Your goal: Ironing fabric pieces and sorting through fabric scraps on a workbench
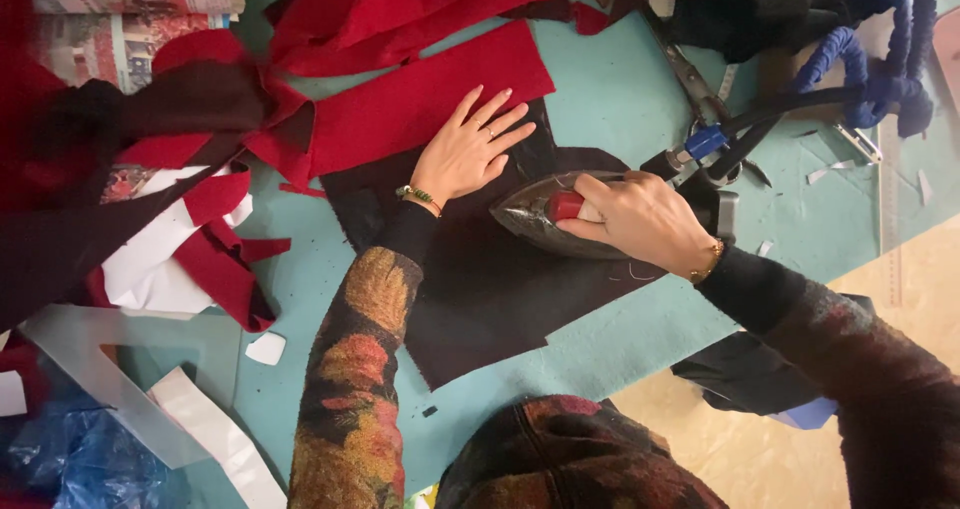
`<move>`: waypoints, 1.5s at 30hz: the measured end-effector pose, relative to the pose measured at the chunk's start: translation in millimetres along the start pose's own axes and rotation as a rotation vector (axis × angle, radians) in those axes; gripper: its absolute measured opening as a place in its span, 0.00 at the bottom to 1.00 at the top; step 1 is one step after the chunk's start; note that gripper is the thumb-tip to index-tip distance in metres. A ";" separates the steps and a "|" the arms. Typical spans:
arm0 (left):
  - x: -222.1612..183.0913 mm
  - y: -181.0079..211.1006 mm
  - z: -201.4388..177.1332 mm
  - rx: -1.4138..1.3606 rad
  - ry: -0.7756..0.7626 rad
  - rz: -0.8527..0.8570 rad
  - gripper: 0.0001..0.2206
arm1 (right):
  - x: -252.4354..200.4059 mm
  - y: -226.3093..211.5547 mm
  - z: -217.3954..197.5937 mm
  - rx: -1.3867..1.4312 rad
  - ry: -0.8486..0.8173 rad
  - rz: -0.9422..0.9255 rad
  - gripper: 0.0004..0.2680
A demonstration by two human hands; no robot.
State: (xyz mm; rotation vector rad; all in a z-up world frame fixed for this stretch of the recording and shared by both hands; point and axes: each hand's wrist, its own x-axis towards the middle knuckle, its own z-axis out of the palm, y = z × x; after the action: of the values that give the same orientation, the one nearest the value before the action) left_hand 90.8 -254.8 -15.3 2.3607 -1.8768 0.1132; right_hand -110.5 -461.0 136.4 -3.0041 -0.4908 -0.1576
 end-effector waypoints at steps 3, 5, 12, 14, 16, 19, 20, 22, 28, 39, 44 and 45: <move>1.0 -0.8 -4.0 -0.004 -0.002 -0.018 0.28 | -1.1 -1.2 -0.5 0.002 0.018 -0.003 0.16; 0.7 -1.1 -4.9 -0.008 -0.002 -0.028 0.28 | -0.6 -1.3 -0.9 0.001 0.031 -0.008 0.16; -1.5 0.6 -5.9 -0.050 -0.032 -0.066 0.28 | 0.9 1.4 -0.9 0.088 0.011 -0.023 0.17; 0.4 0.4 -6.4 -0.054 -0.033 -0.069 0.28 | 1.3 2.2 -2.5 0.102 0.001 -0.028 0.18; -0.2 -0.1 -6.4 -0.074 0.000 -0.060 0.28 | 1.3 0.4 -3.7 0.058 -0.038 -0.013 0.19; -0.8 0.5 -2.7 -0.066 0.004 -0.074 0.28 | -2.6 1.5 -0.5 0.076 -0.076 0.009 0.20; -1.1 0.1 -2.0 -0.067 0.003 -0.073 0.28 | -4.2 0.2 1.6 0.077 -0.076 0.010 0.20; -0.9 -0.9 -0.9 -0.095 0.005 -0.075 0.28 | -7.3 -1.9 5.3 0.023 -0.092 0.070 0.21; -0.7 -1.0 -0.2 -0.108 0.026 -0.074 0.27 | -24.8 -26.0 7.4 0.086 -0.221 0.299 0.20; -0.9 -0.9 -0.5 -0.114 0.019 -0.072 0.28 | -30.5 -57.7 -5.0 0.422 -0.144 0.726 0.15; -0.9 0.4 -5.7 -0.108 0.000 -0.081 0.28 | -14.6 -57.0 -10.3 0.467 -0.081 0.730 0.14; -0.9 0.4 -6.7 -0.102 -0.004 -0.081 0.28 | -12.4 -56.5 -9.1 0.450 -0.067 0.730 0.15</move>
State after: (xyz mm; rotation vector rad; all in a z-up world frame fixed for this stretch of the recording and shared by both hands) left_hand 90.3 -253.1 -8.7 2.3661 -1.7419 0.0047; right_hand -141.2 -412.5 148.2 -2.5414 0.5105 0.0989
